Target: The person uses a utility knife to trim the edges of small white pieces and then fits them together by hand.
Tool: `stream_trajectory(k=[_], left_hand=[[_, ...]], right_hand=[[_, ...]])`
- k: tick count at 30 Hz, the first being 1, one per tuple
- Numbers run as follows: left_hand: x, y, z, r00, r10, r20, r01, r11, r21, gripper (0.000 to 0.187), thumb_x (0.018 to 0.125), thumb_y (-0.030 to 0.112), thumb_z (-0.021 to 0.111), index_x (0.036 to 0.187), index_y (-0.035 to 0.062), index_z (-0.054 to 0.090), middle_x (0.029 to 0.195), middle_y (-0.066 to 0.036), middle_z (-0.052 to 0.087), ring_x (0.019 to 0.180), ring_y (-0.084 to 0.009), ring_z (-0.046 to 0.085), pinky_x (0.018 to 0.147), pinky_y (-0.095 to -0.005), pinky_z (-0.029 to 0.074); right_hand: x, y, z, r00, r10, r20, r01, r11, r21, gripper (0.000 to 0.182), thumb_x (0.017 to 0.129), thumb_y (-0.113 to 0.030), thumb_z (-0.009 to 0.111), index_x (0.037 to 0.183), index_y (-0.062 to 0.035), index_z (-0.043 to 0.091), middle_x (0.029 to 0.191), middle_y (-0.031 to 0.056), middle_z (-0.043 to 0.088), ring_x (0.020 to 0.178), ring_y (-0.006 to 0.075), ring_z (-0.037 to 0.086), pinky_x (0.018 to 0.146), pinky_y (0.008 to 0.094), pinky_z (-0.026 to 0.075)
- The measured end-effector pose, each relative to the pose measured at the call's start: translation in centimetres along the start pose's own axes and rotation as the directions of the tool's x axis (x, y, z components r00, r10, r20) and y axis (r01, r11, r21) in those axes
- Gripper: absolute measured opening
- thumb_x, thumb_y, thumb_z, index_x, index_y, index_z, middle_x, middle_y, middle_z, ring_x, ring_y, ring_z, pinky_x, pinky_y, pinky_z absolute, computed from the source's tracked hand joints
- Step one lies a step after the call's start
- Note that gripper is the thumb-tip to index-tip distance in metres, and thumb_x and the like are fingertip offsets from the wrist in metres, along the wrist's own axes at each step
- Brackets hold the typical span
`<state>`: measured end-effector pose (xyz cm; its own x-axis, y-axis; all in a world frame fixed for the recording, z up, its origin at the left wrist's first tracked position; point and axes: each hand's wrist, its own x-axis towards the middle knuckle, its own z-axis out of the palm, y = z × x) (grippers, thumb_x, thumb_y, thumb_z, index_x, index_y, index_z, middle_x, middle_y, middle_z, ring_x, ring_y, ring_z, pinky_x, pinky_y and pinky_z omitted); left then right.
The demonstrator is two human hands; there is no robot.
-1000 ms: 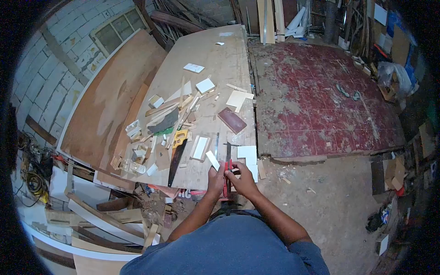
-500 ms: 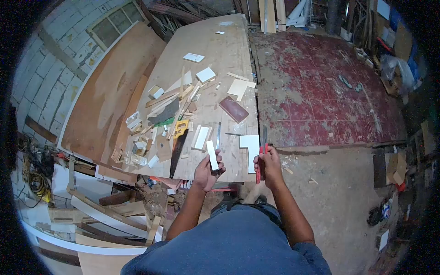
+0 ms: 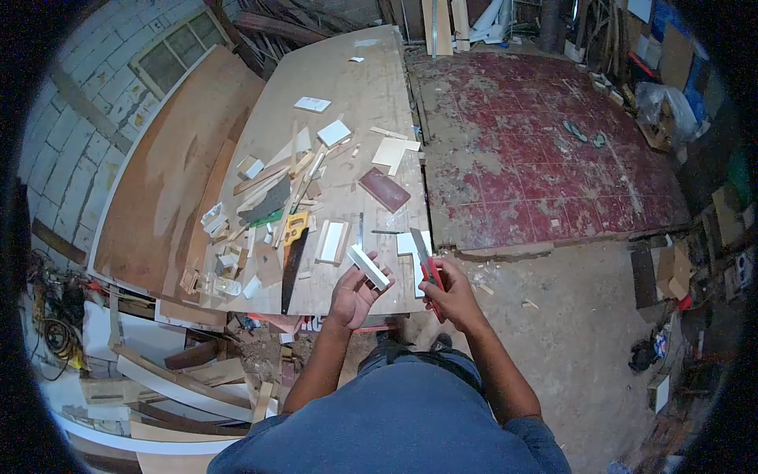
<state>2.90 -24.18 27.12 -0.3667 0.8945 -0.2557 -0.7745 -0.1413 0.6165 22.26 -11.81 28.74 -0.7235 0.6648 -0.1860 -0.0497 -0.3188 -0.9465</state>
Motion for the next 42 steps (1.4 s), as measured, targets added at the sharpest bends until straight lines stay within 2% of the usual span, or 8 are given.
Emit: stream_trajectory(k=[13, 18, 21, 28, 32, 34, 37, 42], left_hand=[[-1.1, -0.1, 2.0, 0.994, 0.106, -0.003, -0.105, 0.988, 0.115, 0.032, 0.093, -0.002, 0.051, 0.124, 0.0016, 0.043, 0.129, -0.021, 0.053, 0.120, -0.0342, 0.055, 0.102, -0.0487, 0.048], [-1.4, -0.1, 2.3, 0.968, 0.244, 0.064, -0.252, 0.950, 0.184, 0.021, 0.089, -0.008, 0.056, 0.107, 0.0023, 0.050, 0.125, -0.021, 0.057, 0.118, -0.0313, 0.057, 0.101, -0.0465, 0.051], [-1.2, -0.3, 2.1, 0.853, 0.455, 0.255, -0.522, 0.730, 0.441, 0.016, 0.087, -0.006, 0.063, 0.098, 0.0020, 0.054, 0.122, -0.020, 0.059, 0.115, -0.0272, 0.058, 0.100, -0.0420, 0.051], [-1.3, -0.6, 1.5, 0.788, 0.486, 0.378, -0.614, 0.585, 0.529, 0.005, 0.090, 0.001, 0.057, 0.091, 0.0013, 0.062, 0.115, -0.017, 0.061, 0.108, -0.0237, 0.059, 0.094, -0.0374, 0.046], [-1.4, -0.3, 0.8, 0.806, 0.406, 0.431, -0.591, 0.607, 0.532, 0.012, 0.090, -0.001, 0.055, 0.094, -0.0008, 0.066, 0.119, -0.016, 0.059, 0.109, -0.0237, 0.059, 0.097, -0.0367, 0.047], [-1.7, 0.2, 1.5, 0.897, 0.291, 0.332, -0.410, 0.828, 0.382, 0.017, 0.091, 0.004, 0.056, 0.105, -0.0015, 0.064, 0.119, -0.015, 0.060, 0.108, -0.0215, 0.060, 0.094, -0.0342, 0.048], [-2.2, 0.7, 2.9, 0.954, 0.159, 0.254, -0.231, 0.930, 0.286, 0.029, 0.094, 0.010, 0.056, 0.120, -0.0029, 0.057, 0.120, -0.015, 0.060, 0.103, -0.0195, 0.062, 0.088, -0.0320, 0.052], [-1.7, 0.9, 3.0, 0.965, -0.046, 0.258, -0.090, 0.866, 0.491, 0.042, 0.091, 0.018, 0.061, 0.126, -0.0046, 0.052, 0.115, -0.017, 0.063, 0.091, -0.0202, 0.067, 0.081, -0.0349, 0.056]], right_hand=[[1.0, -1.7, 2.9, 0.994, -0.093, 0.054, 0.100, 0.984, -0.144, 0.044, 0.082, 0.001, 0.071, 0.119, -0.0035, 0.050, 0.088, 0.0038, 0.061, 0.066, 0.0084, 0.058, 0.054, 0.0236, 0.049], [2.0, -1.0, 3.0, 1.000, -0.018, -0.001, 0.018, 0.999, 0.027, 0.046, 0.081, -0.005, 0.075, 0.119, -0.0029, 0.050, 0.084, 0.0045, 0.060, 0.061, 0.0109, 0.059, 0.049, 0.0260, 0.051], [2.0, -1.4, 3.1, 0.997, 0.064, 0.041, -0.071, 0.976, 0.204, 0.040, 0.084, -0.001, 0.070, 0.117, -0.0049, 0.049, 0.083, 0.0028, 0.058, 0.059, 0.0092, 0.058, 0.048, 0.0241, 0.051], [2.6, -2.1, 2.8, 0.991, 0.119, 0.053, -0.130, 0.923, 0.362, 0.042, 0.084, -0.003, 0.070, 0.119, -0.0074, 0.046, 0.081, 0.0033, 0.058, 0.057, 0.0107, 0.057, 0.048, 0.0251, 0.050], [2.8, -2.7, 2.5, 0.991, 0.089, 0.101, -0.122, 0.908, 0.400, 0.046, 0.082, -0.003, 0.073, 0.119, -0.0073, 0.046, 0.082, 0.0037, 0.058, 0.057, 0.0104, 0.057, 0.049, 0.0251, 0.050], [3.1, -2.8, 2.3, 0.991, 0.070, 0.114, -0.109, 0.917, 0.385, 0.047, 0.081, -0.003, 0.073, 0.119, -0.0069, 0.046, 0.085, 0.0050, 0.060, 0.058, 0.0105, 0.057, 0.049, 0.0248, 0.050], [3.4, -3.0, 2.1, 0.995, 0.043, 0.095, -0.075, 0.930, 0.359, 0.048, 0.081, -0.004, 0.073, 0.120, -0.0060, 0.045, 0.095, 0.0078, 0.063, 0.058, 0.0105, 0.057, 0.050, 0.0245, 0.050], [4.0, -2.9, 1.9, 0.990, -0.016, 0.141, -0.037, 0.930, 0.364, 0.047, 0.081, -0.004, 0.074, 0.119, -0.0047, 0.046, 0.100, 0.0089, 0.064, 0.059, 0.0104, 0.057, 0.051, 0.0246, 0.050]])
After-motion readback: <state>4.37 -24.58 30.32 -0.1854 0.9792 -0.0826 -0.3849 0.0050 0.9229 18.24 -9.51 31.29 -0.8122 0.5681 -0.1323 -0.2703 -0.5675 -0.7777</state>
